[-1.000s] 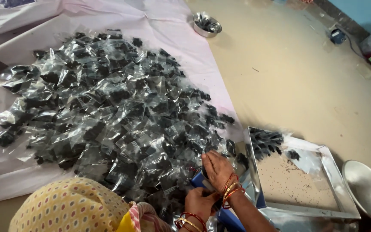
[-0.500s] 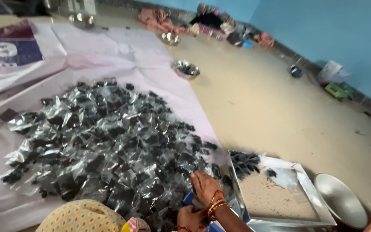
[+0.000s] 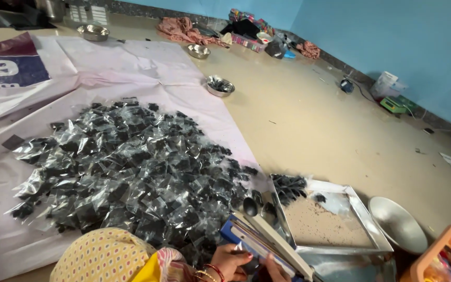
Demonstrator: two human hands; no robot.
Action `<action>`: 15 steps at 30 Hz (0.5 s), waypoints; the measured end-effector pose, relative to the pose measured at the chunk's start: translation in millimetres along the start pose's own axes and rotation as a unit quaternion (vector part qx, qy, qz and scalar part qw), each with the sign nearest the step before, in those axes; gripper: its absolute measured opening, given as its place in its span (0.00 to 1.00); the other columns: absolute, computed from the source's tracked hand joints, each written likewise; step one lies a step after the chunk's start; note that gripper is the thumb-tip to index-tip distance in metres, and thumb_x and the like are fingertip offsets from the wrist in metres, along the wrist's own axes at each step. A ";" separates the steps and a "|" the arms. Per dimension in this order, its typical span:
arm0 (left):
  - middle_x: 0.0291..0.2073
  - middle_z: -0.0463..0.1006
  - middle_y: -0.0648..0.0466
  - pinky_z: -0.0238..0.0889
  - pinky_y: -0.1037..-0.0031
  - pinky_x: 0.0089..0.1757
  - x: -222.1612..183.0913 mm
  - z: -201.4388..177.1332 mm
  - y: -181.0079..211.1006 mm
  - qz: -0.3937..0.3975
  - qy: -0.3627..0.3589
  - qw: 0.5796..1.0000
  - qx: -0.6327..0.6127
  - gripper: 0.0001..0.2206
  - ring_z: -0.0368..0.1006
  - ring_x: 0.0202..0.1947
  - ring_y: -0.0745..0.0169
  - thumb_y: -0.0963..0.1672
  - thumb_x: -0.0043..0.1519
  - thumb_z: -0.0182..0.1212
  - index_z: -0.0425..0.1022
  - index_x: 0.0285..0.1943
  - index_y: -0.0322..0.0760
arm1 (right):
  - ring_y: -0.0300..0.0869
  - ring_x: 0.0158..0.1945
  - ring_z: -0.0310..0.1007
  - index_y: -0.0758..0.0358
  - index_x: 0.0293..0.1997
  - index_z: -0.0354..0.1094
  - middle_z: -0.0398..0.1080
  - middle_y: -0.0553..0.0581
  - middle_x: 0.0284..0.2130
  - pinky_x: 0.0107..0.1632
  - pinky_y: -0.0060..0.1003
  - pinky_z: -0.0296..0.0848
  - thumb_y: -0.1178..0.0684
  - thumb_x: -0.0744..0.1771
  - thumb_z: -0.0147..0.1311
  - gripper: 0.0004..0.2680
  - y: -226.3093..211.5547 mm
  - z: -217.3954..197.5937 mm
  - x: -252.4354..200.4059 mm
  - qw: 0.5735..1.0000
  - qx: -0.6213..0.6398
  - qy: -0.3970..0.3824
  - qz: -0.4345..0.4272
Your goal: Packaging small black components into individual plastic bags and sealing them using a heat sealer.
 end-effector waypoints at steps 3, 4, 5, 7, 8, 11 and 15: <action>0.31 0.84 0.53 0.70 0.73 0.33 10.2 -2.9 -0.1 0.075 -0.042 0.994 0.065 0.08 0.78 0.29 0.64 0.41 0.55 0.74 0.84 0.41 0.32 | 0.41 0.43 0.78 0.70 0.38 0.81 0.81 0.59 0.35 0.53 0.32 0.70 0.54 0.66 0.57 0.09 -84.6 24.9 -2.7 0.996 0.018 -0.072 -0.053; 0.33 0.86 0.53 0.71 0.80 0.39 17.7 -4.5 4.6 0.157 -0.063 0.978 0.124 0.09 0.79 0.34 0.69 0.41 0.55 0.77 0.86 0.41 0.30 | 0.38 0.46 0.78 0.67 0.38 0.81 0.80 0.54 0.36 0.54 0.30 0.69 0.54 0.66 0.57 0.08 -130.8 35.7 -14.7 0.987 -0.009 -0.125 -0.103; 0.33 0.86 0.53 0.71 0.80 0.39 8.1 -2.2 15.8 0.158 -0.062 0.977 0.125 0.09 0.79 0.34 0.69 0.41 0.55 0.77 0.86 0.41 0.30 | 0.38 0.46 0.78 0.67 0.38 0.81 0.80 0.54 0.36 0.54 0.30 0.69 0.54 0.66 0.57 0.08 -141.4 41.9 -18.1 0.987 -0.007 -0.126 -0.104; 0.31 0.87 0.55 0.70 0.81 0.39 -14.7 -8.5 47.9 0.226 0.001 0.968 0.107 0.10 0.79 0.33 0.71 0.42 0.53 0.74 0.87 0.41 0.31 | 0.36 0.39 0.73 0.68 0.38 0.78 0.77 0.52 0.30 0.47 0.33 0.70 0.58 0.64 0.61 0.05 -142.1 54.7 -24.0 0.976 0.179 -0.116 0.037; 0.31 0.87 0.55 0.70 0.81 0.39 -5.4 -15.0 45.3 0.226 0.002 0.968 0.108 0.10 0.79 0.33 0.71 0.42 0.53 0.74 0.87 0.41 0.31 | 0.36 0.39 0.73 0.68 0.38 0.78 0.77 0.52 0.30 0.47 0.33 0.70 0.58 0.64 0.61 0.05 -137.1 59.6 -23.5 0.976 0.180 -0.117 0.038; 0.30 0.85 0.53 0.69 0.78 0.36 7.0 -23.4 47.9 0.267 -0.005 0.960 0.087 0.09 0.77 0.31 0.71 0.41 0.54 0.74 0.85 0.37 0.27 | 0.36 0.33 0.70 0.70 0.34 0.78 0.76 0.53 0.26 0.41 0.33 0.69 0.58 0.65 0.63 0.05 -123.6 62.1 -21.8 0.988 0.094 -0.123 0.021; 0.25 0.85 0.51 0.68 0.75 0.33 -30.3 -20.5 85.6 0.261 0.064 0.940 0.209 0.08 0.77 0.27 0.65 0.44 0.57 0.70 0.84 0.34 0.32 | 0.38 0.28 0.69 0.69 0.34 0.79 0.76 0.54 0.23 0.36 0.34 0.67 0.59 0.63 0.65 0.03 -112.8 46.4 -19.7 0.980 0.107 -0.139 0.091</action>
Point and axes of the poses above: each hand's wrist, its own x-axis towards the middle knuckle, its own z-axis out of the palm, y = z × x, the point moved 8 cm from there along x, towards the middle knuckle
